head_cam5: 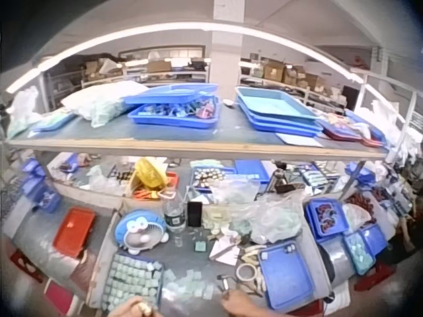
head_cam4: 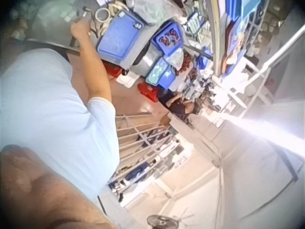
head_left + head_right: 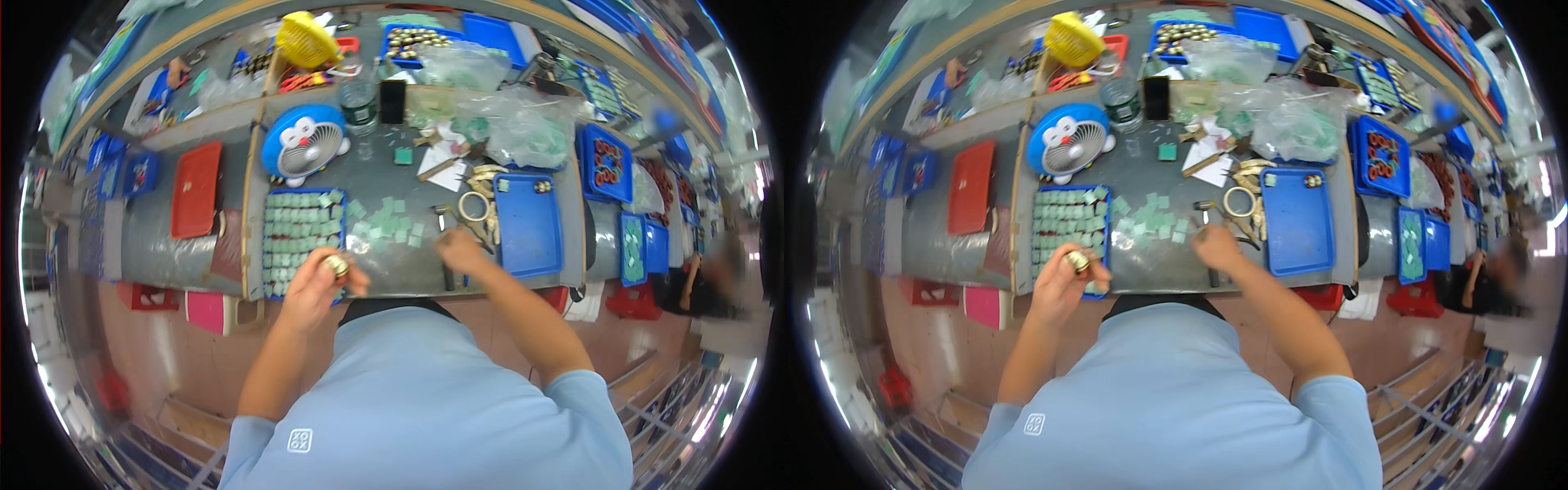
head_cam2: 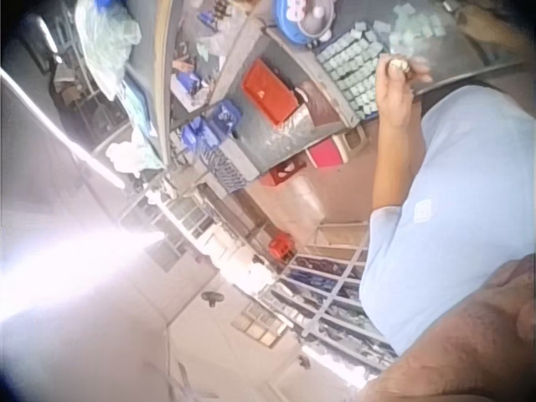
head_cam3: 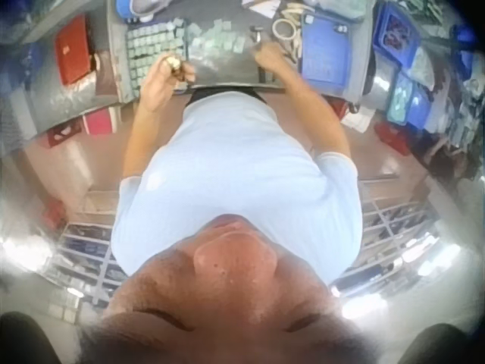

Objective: Manually assembling small electronic components including copper coils and plastic frames using hand tools.

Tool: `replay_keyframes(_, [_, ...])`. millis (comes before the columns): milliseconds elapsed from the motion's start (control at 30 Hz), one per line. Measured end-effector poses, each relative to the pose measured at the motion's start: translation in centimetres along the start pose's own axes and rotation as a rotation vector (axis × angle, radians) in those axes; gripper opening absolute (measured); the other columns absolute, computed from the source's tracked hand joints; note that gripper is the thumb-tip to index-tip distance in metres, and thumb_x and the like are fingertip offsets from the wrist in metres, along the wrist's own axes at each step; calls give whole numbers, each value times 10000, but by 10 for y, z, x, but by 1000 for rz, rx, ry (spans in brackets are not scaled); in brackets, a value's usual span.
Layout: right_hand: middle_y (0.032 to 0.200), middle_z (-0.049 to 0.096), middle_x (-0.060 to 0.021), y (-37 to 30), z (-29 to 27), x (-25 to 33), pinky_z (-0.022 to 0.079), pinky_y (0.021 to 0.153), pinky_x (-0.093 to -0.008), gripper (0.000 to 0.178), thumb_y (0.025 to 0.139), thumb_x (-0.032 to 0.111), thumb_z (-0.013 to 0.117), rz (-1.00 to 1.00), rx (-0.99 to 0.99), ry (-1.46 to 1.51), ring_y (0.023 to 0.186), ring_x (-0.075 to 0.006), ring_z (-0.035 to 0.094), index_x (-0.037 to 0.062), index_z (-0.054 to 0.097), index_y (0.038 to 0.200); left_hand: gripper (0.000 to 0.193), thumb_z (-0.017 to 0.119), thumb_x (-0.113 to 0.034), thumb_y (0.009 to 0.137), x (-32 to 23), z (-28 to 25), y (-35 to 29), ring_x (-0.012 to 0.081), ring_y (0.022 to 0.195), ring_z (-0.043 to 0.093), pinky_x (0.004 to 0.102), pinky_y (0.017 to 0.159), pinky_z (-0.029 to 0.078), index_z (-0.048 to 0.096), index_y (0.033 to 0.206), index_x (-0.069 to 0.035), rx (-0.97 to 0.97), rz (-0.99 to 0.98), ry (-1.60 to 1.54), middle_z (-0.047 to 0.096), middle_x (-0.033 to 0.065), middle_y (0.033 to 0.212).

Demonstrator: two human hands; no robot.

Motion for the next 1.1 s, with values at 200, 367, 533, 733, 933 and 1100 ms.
replay_keyframes(200, [1144,629,-241,54,110,-5,534,917,-498,268,927,161,560,-89,-181,-27,1072,-417,641,16,636,1140,310,515,-277,1079,21,-45,-43,200,796,624,346,756,512,543,1180,15,-375,-129,174,634,114,945])
replay_keyframes(367, [1143,627,-150,78,113,-12,533,916,-469,254,955,206,559,-97,-307,-245,1120,-327,616,55,623,1150,266,477,-255,1096,32,-54,-61,202,773,632,344,748,526,535,1148,-1,-379,-242,163,654,134,956])
replay_keyframes(533, [1163,636,-136,92,113,-17,530,899,-472,234,962,208,551,-34,-272,-193,1135,-317,614,70,625,1135,258,489,-253,1092,17,-50,-53,188,776,632,333,779,538,531,1175,-12,-364,-286,181,665,140,975])
replay_keyframes(733, [1158,671,-185,92,101,-15,529,896,-479,239,990,223,530,53,-123,-38,1099,-355,656,45,636,1110,264,543,-272,1070,15,-56,-35,196,817,647,345,780,557,553,1193,-39,-304,-246,250,663,117,1020])
replay_keyframes(933, [968,714,-177,84,79,6,535,795,-426,297,936,249,674,43,-310,546,914,-345,696,10,628,1106,295,563,-246,1063,26,-45,-17,178,978,644,332,899,524,551,1248,-16,-341,-193,279,661,106,1153])
replay_keyframes(1100, [941,702,-100,-12,11,108,532,795,-361,376,932,335,735,-66,-76,1108,862,-193,678,35,598,1113,418,592,-235,1054,38,12,31,117,1048,546,272,978,425,515,1345,55,-259,-101,393,623,68,1199])
Point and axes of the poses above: each hand's wrist, its own y-axis towards the middle knuckle, its own z-axis out of the palm, x = y × z, the point moved 5 cm from there along y, towards the middle knuckle
